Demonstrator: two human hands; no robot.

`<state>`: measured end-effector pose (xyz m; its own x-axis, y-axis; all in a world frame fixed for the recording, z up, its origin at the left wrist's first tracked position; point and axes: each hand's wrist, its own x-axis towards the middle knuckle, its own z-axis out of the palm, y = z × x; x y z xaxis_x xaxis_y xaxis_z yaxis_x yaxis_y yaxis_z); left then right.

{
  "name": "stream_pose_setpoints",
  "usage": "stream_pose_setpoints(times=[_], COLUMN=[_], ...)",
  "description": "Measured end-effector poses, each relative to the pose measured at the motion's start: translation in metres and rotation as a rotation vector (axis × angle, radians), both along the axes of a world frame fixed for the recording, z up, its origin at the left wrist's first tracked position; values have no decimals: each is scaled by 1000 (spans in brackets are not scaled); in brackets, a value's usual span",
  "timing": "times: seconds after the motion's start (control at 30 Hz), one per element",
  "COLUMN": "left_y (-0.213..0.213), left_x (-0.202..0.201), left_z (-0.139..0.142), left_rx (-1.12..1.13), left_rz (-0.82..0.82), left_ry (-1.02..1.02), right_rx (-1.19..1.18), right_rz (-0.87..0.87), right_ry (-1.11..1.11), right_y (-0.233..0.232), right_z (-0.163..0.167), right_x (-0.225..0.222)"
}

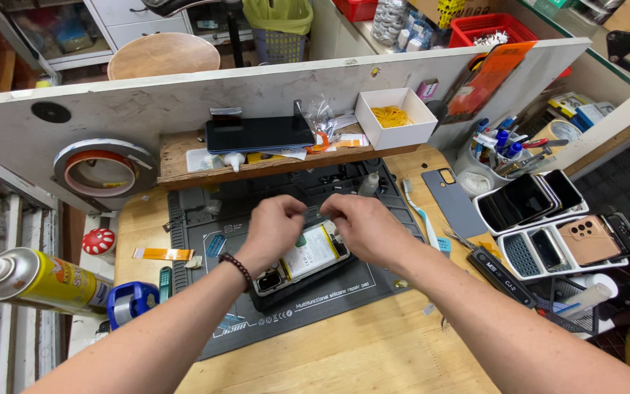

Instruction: The person uses a small metal spudger to carefully pry and separate internal components of a disassembled smartphone. The device is held steady with the left hand while the right hand works around the camera module and battery area. The phone is briefly lifted and rotated for inspection before being placed back on the mat.

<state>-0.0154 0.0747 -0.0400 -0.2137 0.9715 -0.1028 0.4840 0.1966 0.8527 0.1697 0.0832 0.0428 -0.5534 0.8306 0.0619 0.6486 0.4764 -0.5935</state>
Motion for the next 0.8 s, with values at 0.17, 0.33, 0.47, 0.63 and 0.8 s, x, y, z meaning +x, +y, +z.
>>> stream_pose_setpoints(times=[0.17,0.33,0.47,0.63,0.8], left_y=[-21,-25,-24,-23,-25], left_x=[31,43,43,44,41], left_z=[0,4,5,2,5], left_rx=[128,31,-12,0,-14], left_rz=[-210,-184,-160,-166,-226], left_ry=[134,203,199,209,240], right_rx=[-88,-291,-297,-273,-275], right_rz=[-62,-45,-49,-117,-279], right_ry=[-65,197,317,299,210], right_y=[7,17,23,22,8], right_z=[-6,-24,-34,-34,-29], right_x=[4,10,16,22,28])
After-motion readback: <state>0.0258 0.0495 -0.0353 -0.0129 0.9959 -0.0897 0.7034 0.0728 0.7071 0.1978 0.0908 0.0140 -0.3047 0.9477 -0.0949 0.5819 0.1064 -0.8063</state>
